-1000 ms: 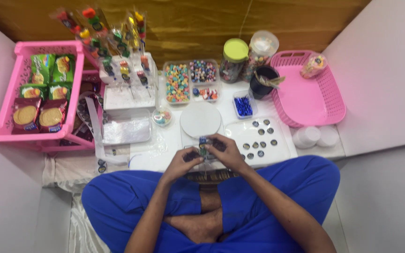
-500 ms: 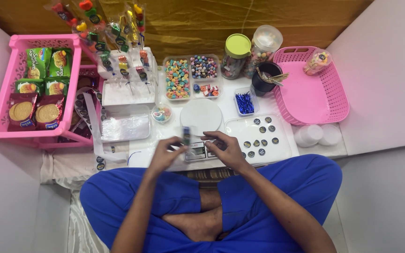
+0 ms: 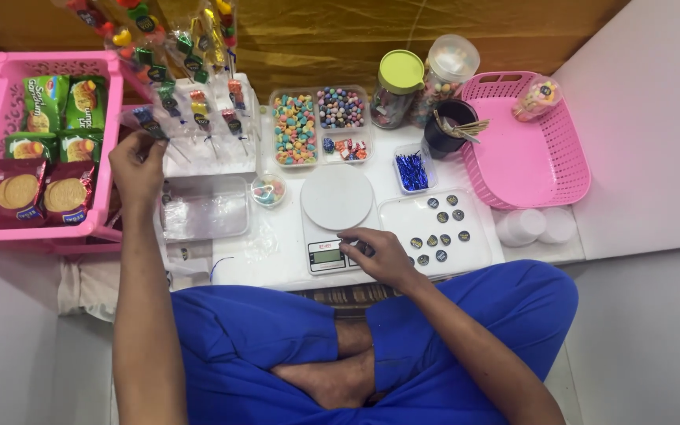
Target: Assembling candy skewers by threading marshmallows and candies onto wooden sticks
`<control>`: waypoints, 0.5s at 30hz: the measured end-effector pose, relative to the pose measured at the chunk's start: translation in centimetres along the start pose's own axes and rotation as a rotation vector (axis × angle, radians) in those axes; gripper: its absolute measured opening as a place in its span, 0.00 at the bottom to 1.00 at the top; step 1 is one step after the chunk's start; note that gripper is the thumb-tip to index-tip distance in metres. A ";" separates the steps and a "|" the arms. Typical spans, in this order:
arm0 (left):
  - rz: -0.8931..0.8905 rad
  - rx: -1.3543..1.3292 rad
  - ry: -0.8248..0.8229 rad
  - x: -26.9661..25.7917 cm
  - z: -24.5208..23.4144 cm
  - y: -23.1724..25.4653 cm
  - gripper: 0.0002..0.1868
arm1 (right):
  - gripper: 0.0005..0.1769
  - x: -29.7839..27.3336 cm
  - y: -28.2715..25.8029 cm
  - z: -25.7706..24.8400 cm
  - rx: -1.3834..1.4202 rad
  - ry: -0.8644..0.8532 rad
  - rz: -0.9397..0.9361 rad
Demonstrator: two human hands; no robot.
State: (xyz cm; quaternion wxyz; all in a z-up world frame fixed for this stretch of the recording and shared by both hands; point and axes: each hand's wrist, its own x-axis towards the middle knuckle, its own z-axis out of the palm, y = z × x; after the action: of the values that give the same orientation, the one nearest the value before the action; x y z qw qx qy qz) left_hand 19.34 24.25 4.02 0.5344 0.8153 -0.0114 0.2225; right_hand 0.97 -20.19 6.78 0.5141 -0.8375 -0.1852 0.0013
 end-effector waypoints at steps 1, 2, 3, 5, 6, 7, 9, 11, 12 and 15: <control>-0.003 -0.003 0.001 0.2 0.6 -0.7 0.07 | 0.14 0.1 -0.2 0.0 -0.003 -0.002 0.001; -0.007 -0.045 0.020 0.4 1.1 -1.3 0.08 | 0.14 0.1 -0.3 -0.1 -0.015 -0.012 0.005; -0.012 -0.088 0.037 0.6 1.7 -2.0 0.09 | 0.14 0.1 -0.4 -0.1 -0.026 -0.021 0.010; -0.012 -0.078 0.040 0.5 2.1 -1.2 0.09 | 0.14 0.1 -0.1 -0.1 -0.036 -0.031 0.008; -0.008 -0.067 0.042 0.5 2.2 -0.8 0.09 | 0.13 0.1 0.1 0.0 -0.043 -0.039 0.003; -0.011 -0.064 0.043 0.5 2.3 -1.9 0.09 | 0.13 0.1 0.3 0.0 -0.040 -0.042 0.004; -0.007 -0.085 0.086 0.7 2.5 -4.3 0.09 | 0.12 0.0 0.7 0.1 -0.043 -0.063 0.001; -0.009 -0.081 0.091 0.5 2.3 -5.3 0.09 | 0.12 0.2 0.8 0.3 -0.053 -0.072 -0.011; -0.008 -0.081 0.095 0.5 2.4 -5.8 0.09 | 0.11 0.1 0.8 0.3 -0.066 -0.079 -0.024; 0.021 -0.051 0.090 0.4 2.1 -5.7 0.08 | 0.11 0.1 1.1 0.4 -0.083 -0.091 -0.045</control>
State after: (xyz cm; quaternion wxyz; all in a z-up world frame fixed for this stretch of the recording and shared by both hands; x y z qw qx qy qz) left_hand 21.91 24.92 -1.50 0.5528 0.7904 -0.0019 0.2642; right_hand 1.32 -20.26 5.69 0.4696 -0.8529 -0.2270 0.0203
